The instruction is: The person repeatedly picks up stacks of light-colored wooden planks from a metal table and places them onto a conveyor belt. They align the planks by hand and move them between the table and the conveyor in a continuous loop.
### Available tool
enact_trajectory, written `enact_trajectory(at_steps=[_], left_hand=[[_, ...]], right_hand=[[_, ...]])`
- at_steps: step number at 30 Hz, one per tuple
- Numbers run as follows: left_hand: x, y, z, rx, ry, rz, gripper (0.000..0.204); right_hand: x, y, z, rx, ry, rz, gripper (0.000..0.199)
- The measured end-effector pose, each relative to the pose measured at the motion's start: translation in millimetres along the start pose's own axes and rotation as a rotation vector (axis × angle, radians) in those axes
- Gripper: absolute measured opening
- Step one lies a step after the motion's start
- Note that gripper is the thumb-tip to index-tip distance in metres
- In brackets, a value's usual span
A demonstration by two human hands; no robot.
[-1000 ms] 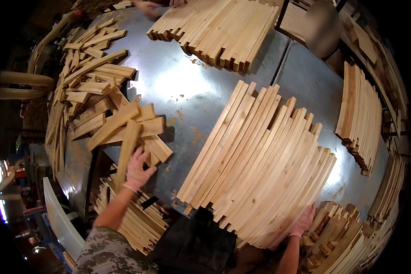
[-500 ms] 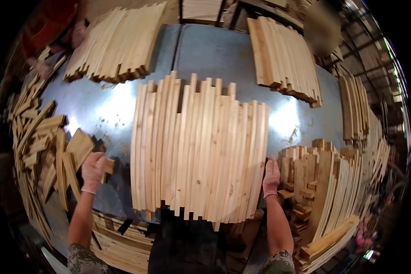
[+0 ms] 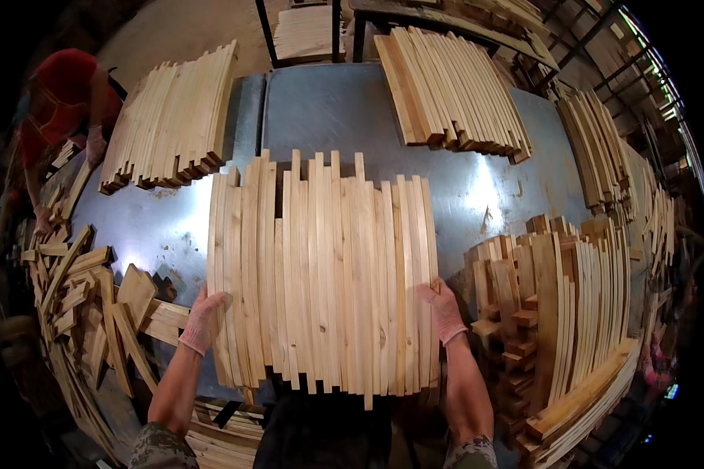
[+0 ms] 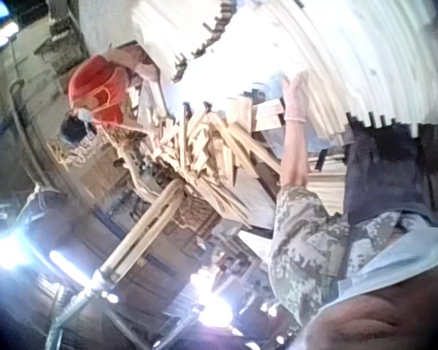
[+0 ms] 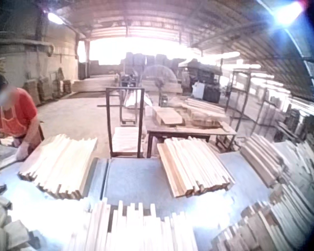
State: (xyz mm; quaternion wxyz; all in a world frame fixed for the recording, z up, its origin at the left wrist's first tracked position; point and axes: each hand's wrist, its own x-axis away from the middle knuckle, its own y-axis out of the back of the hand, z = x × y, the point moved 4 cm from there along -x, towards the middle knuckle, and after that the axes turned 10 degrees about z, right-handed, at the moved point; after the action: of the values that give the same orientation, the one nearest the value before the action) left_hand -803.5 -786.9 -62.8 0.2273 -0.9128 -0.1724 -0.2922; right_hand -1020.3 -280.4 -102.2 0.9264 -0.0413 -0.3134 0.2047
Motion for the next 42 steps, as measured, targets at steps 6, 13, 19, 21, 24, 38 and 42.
enact_trajectory(at_steps=[6,13,19,21,24,38,42], left_hand=[[-17.8,18.7,9.4,0.010,0.137,0.132,0.079],[37.5,17.7,24.7,0.146,0.165,0.123,0.074],[122.7,16.7,30.1,0.240,0.031,0.098,0.076],[164.3,20.5,32.3,0.230,-0.011,0.027,0.072],[231.4,38.1,48.9,0.196,-0.058,-0.069,0.060],[591.1,-30.9,190.5,0.375,-0.705,-0.561,0.064],[704.5,-55.6,268.5,0.511,-0.825,-0.712,0.070]], right_hand=[[8.2,-2.7,-9.1,-0.109,-0.129,0.096,0.052],[45.2,-12.6,-15.6,-0.226,-0.173,0.140,0.057],[65.6,-11.3,-43.1,-0.154,-0.149,0.195,0.071],[73.4,-39.6,-20.7,-0.134,-0.142,0.280,0.080],[93.4,-91.1,18.5,-0.118,-0.144,0.424,0.091],[215.9,-299.9,54.3,0.137,-0.078,1.214,0.096],[279.2,-372.5,22.5,0.346,-0.136,1.325,0.106]])
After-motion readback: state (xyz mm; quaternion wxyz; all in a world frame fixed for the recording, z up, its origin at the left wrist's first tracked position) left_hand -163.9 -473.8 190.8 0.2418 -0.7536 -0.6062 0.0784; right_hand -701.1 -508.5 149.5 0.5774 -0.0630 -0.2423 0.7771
